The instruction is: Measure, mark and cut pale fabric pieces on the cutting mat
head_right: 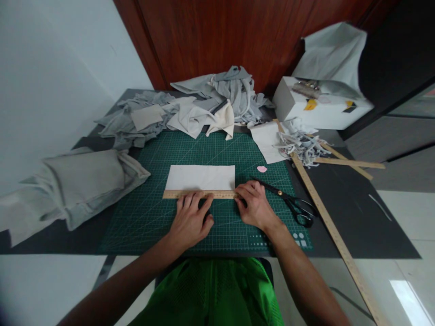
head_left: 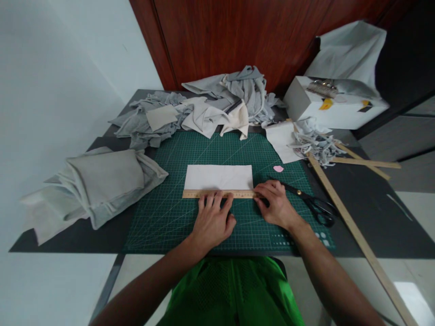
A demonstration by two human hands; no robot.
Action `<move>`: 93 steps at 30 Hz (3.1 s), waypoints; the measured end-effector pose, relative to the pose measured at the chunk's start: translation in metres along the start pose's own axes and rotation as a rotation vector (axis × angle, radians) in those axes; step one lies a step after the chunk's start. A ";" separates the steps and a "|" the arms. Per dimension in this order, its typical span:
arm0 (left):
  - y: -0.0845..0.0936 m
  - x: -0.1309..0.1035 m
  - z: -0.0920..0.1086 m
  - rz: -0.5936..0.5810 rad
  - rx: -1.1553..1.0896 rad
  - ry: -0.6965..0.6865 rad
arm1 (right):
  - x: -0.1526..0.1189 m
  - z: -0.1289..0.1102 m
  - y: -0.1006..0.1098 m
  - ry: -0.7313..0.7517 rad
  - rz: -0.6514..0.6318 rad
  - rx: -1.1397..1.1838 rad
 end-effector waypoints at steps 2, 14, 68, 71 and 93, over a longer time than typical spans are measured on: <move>-0.001 0.000 0.000 -0.003 -0.005 0.003 | 0.000 0.002 -0.001 0.001 0.000 0.011; -0.001 -0.001 0.000 -0.001 -0.020 0.009 | -0.002 0.004 -0.003 0.007 0.004 0.056; 0.004 0.018 0.013 -0.088 -0.055 -0.091 | 0.071 0.047 0.015 -0.286 -0.124 0.490; 0.002 0.018 0.014 -0.105 -0.036 -0.092 | 0.085 0.018 0.000 -0.141 -0.198 0.440; 0.000 0.018 0.013 -0.102 -0.025 -0.075 | 0.082 -0.002 -0.032 -0.047 -0.104 0.351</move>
Point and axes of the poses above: each hand's wrist, its own x-axis towards the middle knuckle, its own y-axis out of the back of the hand, z = x × y, the point moved 9 cm from there along x, towards the middle knuckle, and after that the axes turned 3 degrees about z, right-handed, at the moved point
